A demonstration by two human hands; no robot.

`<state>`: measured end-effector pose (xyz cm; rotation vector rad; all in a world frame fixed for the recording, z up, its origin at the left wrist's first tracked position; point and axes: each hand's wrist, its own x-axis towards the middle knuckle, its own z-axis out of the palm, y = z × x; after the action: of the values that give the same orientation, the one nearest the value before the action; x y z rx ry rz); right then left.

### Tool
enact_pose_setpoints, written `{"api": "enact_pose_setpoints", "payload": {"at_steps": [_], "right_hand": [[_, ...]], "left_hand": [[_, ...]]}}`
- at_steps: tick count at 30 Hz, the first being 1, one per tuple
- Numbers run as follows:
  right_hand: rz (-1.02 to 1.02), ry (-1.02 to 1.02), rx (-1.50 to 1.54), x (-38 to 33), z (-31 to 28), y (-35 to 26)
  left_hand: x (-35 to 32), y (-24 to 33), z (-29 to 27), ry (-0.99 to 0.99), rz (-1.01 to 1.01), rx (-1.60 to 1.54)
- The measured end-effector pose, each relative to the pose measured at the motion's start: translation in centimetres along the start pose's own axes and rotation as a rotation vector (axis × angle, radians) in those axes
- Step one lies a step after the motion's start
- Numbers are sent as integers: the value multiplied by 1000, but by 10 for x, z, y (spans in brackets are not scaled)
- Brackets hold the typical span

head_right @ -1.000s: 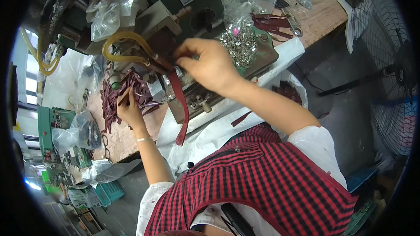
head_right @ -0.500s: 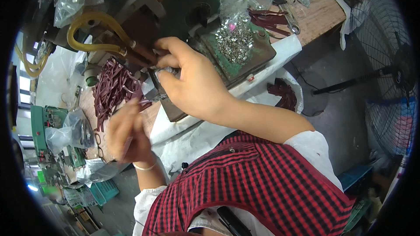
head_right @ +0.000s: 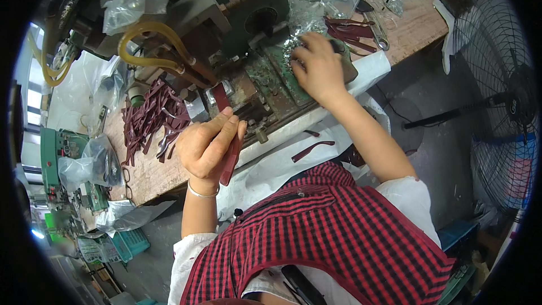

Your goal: The person repeatedly picks maroon leather straps and small metal hardware from a workbench, inserts them into a press machine, and removes the assembled buckle parts. The finished pieces are placed into a plastic bag on the table.

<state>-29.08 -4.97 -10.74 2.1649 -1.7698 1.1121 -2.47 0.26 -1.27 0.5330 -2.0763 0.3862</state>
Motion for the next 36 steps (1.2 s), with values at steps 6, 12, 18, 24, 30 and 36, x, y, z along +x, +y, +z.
{"api": "enact_pose_setpoints", "payload": {"at_steps": [6,12,18,24,30,36], "right_hand": [[-234,-71,-120,34,18,12],[641,263,801,0,-10,20],[720,270,1109,21,24,-3],[455,179,695,24,18,-33],[548,213,597,-16,-30,-16],[212,5,765,27,-61,-86]], "left_hand": [[-11,11,-5,-12,-180,-110],[-88,11,-86,27,-556,222],[-86,-65,-109,-372,-586,428],[-174,-95,-63,-665,-593,552],[-174,-77,-90,-216,-987,88],[-130,-81,-82,149,-1354,-532]]}}
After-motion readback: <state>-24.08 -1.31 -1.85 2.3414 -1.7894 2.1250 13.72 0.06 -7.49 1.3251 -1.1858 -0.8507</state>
